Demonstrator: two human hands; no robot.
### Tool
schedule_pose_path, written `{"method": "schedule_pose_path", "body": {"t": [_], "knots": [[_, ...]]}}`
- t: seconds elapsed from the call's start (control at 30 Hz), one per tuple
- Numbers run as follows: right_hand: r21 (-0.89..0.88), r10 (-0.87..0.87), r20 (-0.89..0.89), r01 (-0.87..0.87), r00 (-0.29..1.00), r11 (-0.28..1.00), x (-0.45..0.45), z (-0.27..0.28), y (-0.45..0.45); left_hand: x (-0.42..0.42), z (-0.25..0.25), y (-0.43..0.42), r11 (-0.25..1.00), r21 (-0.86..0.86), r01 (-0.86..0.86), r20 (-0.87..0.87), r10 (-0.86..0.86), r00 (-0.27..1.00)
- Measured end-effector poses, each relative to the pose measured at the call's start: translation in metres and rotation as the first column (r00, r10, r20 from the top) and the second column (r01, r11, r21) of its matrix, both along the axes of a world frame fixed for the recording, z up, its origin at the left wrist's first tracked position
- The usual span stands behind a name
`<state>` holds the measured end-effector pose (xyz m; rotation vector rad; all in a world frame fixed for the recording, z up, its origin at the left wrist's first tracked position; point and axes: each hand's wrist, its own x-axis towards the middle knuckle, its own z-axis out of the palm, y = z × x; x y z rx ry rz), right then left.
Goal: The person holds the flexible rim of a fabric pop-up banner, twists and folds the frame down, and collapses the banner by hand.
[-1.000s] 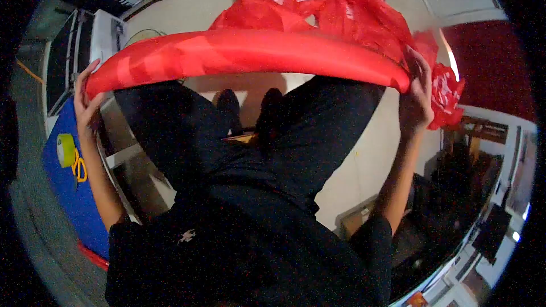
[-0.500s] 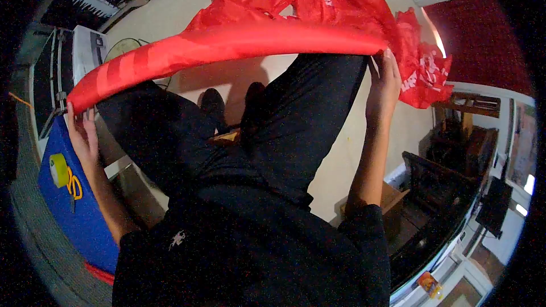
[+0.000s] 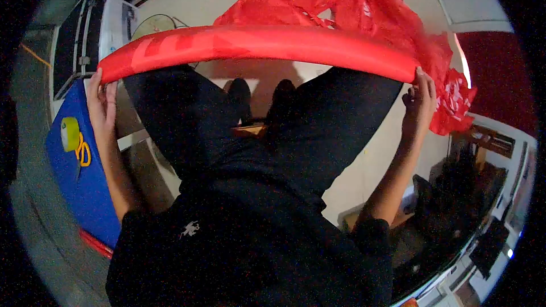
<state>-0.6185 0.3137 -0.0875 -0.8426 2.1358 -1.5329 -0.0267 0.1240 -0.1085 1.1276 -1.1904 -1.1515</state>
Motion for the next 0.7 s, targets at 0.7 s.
{"method": "schedule_pose_path", "body": {"t": [0.7], "knots": [[0.077, 0.063, 0.538, -0.123, 0.841, 0.989, -0.044, 0.012, 0.000, 0.011, 0.031, -0.032, 0.855, 0.519, 0.001, -0.048, 0.028, 0.998]]}}
